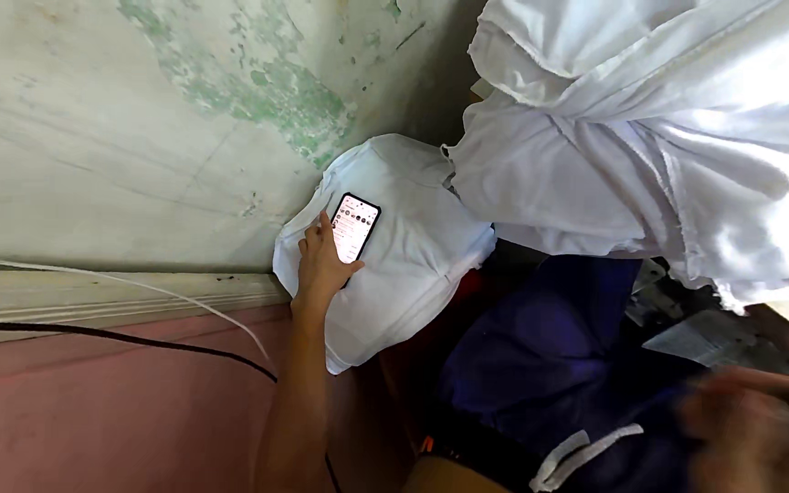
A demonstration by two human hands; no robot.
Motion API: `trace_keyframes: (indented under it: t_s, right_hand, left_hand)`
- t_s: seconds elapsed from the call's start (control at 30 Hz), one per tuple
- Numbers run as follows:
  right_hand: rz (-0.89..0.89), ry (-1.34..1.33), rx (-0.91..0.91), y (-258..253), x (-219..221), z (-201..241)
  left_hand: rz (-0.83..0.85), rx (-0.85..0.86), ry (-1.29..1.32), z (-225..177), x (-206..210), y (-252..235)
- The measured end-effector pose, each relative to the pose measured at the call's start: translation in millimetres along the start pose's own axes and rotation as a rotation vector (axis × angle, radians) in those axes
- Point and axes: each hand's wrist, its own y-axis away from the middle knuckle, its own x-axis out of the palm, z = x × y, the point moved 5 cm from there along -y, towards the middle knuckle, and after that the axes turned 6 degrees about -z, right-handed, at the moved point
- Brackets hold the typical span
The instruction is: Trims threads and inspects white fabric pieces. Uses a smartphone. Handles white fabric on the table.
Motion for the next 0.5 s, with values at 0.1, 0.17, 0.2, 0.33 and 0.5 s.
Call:
trace_keyframes:
  t_s: [0.1,0.17,0.2,0.33,0.5]
  right_hand:
    - [0.343,-0.158,0.150,22,71,13]
    - [0.465,-0.383,0.188,39,99,13]
    - [0.497,-0.488,0.198,47,108,11]
    - [0.445,-0.522,0.202,43,114,6]
    - [0.227,-0.435,0.155,3,88,9]
  left_hand:
    - [0.099,-0.104,-0.025,-14,-5,11]
    - [0.166,-0.119,0.016,-21,-4,21]
    - [0.185,-0.107,0.049,-24,-3,28]
    - [0.154,0.106,0.285,-68,-1,71]
    - [0.128,0.487,0.652,-154,-11,133]
